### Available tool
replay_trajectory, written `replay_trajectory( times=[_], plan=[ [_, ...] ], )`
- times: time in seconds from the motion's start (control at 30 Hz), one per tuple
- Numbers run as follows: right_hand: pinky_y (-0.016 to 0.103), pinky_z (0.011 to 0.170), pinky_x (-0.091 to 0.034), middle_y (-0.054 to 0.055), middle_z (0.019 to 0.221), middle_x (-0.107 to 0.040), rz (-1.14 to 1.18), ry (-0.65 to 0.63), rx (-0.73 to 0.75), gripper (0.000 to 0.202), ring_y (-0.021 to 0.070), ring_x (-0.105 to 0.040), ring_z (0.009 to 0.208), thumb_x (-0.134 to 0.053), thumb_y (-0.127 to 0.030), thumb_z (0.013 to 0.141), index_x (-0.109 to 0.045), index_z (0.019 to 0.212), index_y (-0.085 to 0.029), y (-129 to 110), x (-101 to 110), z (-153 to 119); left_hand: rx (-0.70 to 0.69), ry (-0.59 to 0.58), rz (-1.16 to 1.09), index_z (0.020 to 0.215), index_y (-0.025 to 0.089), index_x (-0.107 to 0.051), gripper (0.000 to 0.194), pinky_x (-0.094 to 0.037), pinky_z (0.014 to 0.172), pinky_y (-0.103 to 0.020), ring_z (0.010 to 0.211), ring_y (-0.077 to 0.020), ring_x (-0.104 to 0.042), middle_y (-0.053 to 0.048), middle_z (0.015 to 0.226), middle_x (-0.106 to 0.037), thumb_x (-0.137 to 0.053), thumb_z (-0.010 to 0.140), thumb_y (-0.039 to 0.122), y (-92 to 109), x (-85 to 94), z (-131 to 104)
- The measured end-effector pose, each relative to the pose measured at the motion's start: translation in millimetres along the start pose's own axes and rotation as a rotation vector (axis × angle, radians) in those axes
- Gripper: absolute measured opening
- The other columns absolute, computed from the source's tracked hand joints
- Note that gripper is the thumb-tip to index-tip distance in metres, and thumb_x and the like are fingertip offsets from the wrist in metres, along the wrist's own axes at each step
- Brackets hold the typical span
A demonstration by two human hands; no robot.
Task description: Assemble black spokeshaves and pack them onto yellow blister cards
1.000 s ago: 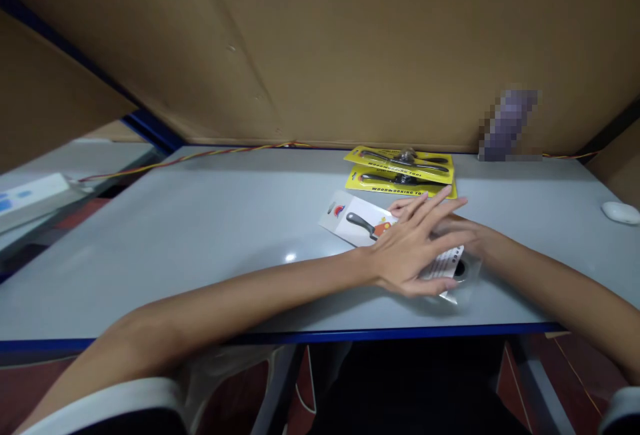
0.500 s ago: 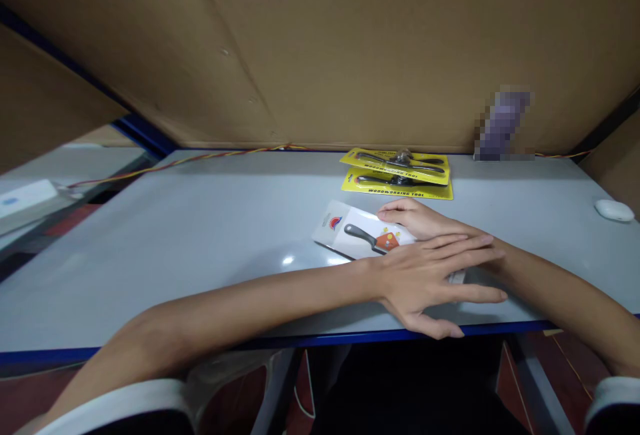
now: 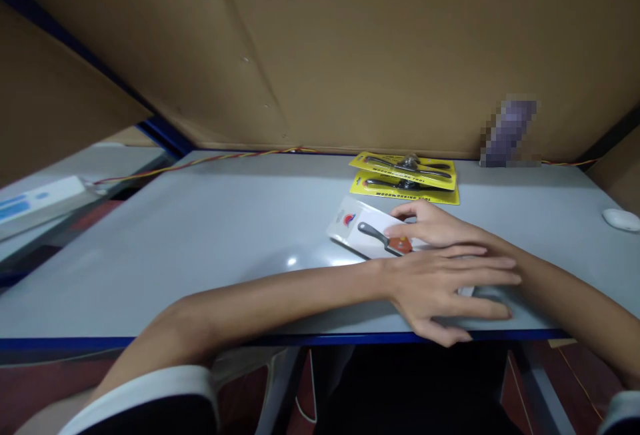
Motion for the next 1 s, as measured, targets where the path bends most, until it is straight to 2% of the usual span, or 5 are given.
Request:
replay_trajectory(
  times=[0.17, 0.33, 0.63, 0.83, 1.0],
  plan=[
    [0.031, 0.072, -0.042, 0.01, 0.113, -0.073, -0.71, 0.241, 0.177, 0.031, 0.0209, -0.066, 0.091, -0.051, -0.021, 0.097, -0.073, 0.119, -0.021, -47, 30, -24, -0.205, 0.03, -0.058, 0.086, 0.03, -0.07, 0.029, -0.056, 0.078, -0.034, 0.087, -0.0197, -0.067, -0.005, 0.095, -0.072, -0.05, 0.099, 0.045, 26, 9.5, -10],
    [0.031, 0.061, -0.035, 0.012, 0.118, -0.073, -1.233, 0.205, 0.123, 0.043, 0.0201, -0.066, 0.084, -0.045, -0.011, 0.1, -0.068, 0.133, -0.026, -24, 20, -24, 0.395, 0.115, 0.019, 0.062, 0.027, -0.047, 0.031, -0.046, 0.069, -0.044, 0.061, -0.022, -0.048, -0.001, 0.058, -0.046, -0.052, 0.09, 0.04, -39, 65.4, -72],
    [0.044, 0.092, -0.052, 0.015, 0.146, -0.062, -1.1, 0.231, 0.244, 0.043, 0.0305, -0.063, 0.117, -0.039, -0.037, 0.11, -0.062, 0.144, -0.024, 16, 10, -30, 1.155, 0.221, 0.032, 0.059, 0.025, -0.029, 0.045, -0.03, 0.057, -0.032, 0.055, -0.0143, -0.03, 0.003, 0.056, -0.031, -0.043, 0.089, 0.057, -135, 96.1, -219],
    [0.051, 0.106, -0.05, 0.016, 0.135, -0.068, -0.909, 0.266, 0.149, 0.045, 0.0314, -0.062, 0.124, -0.044, -0.042, 0.107, -0.065, 0.14, -0.019, 32, 52, -52, 1.252, 0.22, -0.031, 0.065, 0.023, -0.041, 0.042, -0.028, 0.057, -0.029, 0.056, -0.0125, -0.034, 0.004, 0.056, -0.037, -0.042, 0.09, 0.056, -146, 80.1, -234],
    [0.05, 0.108, -0.05, 0.016, 0.139, -0.066, -0.825, 0.268, 0.136, 0.046, 0.0314, -0.061, 0.127, -0.046, -0.041, 0.106, -0.059, 0.145, -0.02, 33, 44, -48, 1.228, 0.088, -0.016, 0.086, 0.023, -0.042, 0.031, -0.035, 0.061, -0.029, 0.06, -0.016, -0.046, 0.002, 0.069, -0.054, -0.047, 0.093, 0.053, -147, 67.9, -234]
  ],
)
Point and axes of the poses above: each hand's wrist, its own z-axis towards the middle knuckle, its own x-axis out of the back of the hand, y = z × x, the point moved 9 cm from there along z, towards the middle knuckle
